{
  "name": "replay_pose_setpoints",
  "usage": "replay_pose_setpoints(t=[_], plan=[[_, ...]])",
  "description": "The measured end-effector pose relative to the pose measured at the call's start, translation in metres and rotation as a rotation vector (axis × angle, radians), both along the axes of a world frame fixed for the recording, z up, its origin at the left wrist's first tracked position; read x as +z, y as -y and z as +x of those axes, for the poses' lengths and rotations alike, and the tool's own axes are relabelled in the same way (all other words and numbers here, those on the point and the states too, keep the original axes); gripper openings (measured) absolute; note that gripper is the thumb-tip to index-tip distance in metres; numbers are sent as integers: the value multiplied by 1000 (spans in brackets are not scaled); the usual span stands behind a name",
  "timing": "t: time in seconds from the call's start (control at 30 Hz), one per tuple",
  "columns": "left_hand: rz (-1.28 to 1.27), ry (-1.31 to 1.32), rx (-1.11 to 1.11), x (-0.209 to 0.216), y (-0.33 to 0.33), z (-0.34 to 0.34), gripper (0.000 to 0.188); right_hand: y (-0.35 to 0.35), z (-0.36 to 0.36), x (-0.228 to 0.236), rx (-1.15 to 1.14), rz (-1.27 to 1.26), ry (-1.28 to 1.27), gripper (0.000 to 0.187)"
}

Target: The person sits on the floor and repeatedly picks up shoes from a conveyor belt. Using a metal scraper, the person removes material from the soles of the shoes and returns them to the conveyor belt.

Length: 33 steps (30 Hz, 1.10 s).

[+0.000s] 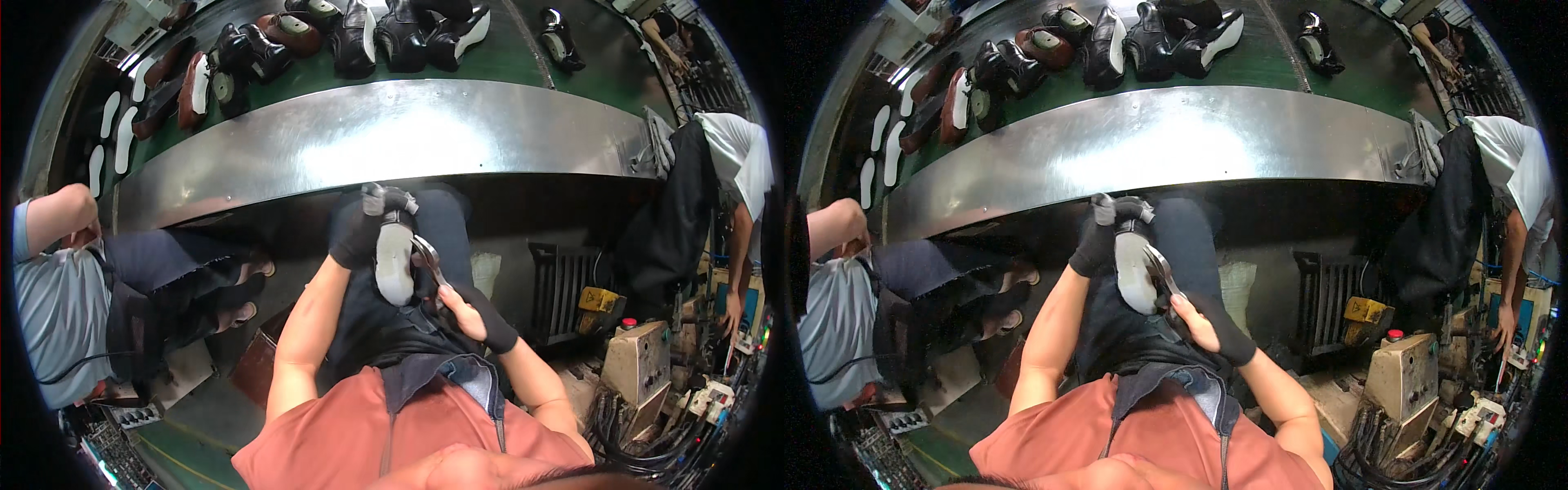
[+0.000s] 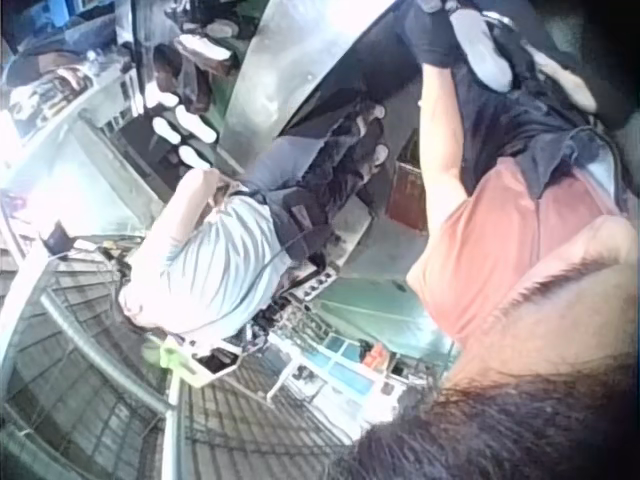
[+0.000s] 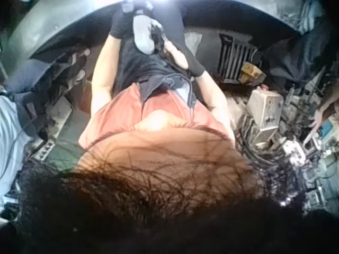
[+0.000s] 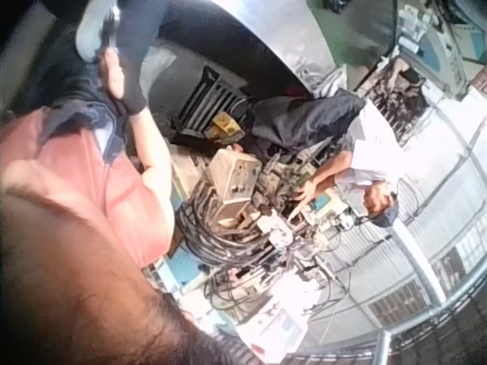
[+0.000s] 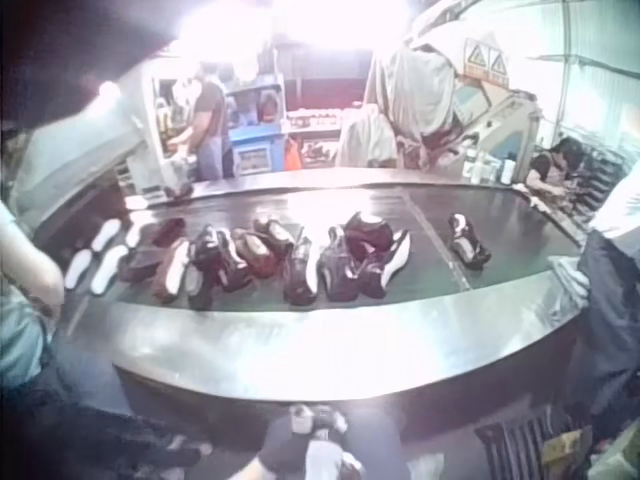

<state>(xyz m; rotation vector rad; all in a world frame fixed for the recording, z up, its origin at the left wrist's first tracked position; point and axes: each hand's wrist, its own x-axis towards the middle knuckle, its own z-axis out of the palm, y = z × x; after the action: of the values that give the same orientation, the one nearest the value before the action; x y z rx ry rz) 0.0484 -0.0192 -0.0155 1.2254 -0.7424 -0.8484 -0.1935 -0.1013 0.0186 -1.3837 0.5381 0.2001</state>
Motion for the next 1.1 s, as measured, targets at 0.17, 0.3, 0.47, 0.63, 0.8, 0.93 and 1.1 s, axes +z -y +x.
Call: replay_pose_setpoints(t=[0.17, 0.3, 0.47, 0.63, 0.8, 0.93, 1.1], plan=[[-78, 210, 28, 5, 6, -10, 70, -3, 43, -31, 35, 391, 138, 46], [-76, 143, 49, -13, -6, -8, 53, 8, 47, 18, 24, 384, -230, 42], [-7, 73, 89, -9, 3, -19, 63, -57, 43, -73, -285, -615, 179, 37], [-60, 192, 105, -1, -18, -20, 83, -42, 22, -42, -22, -337, 59, 34], [-74, 245, 150, 2, -32, -38, 84, -45, 20, -4, 23, -244, -34, 40], [-127, 143, 144, 4, -66, -56, 81, -69, -8, -48, 231, -443, 120, 32], [119, 84, 272, 0, -112, -118, 78, -62, -57, -68, 548, -630, 386, 31]])
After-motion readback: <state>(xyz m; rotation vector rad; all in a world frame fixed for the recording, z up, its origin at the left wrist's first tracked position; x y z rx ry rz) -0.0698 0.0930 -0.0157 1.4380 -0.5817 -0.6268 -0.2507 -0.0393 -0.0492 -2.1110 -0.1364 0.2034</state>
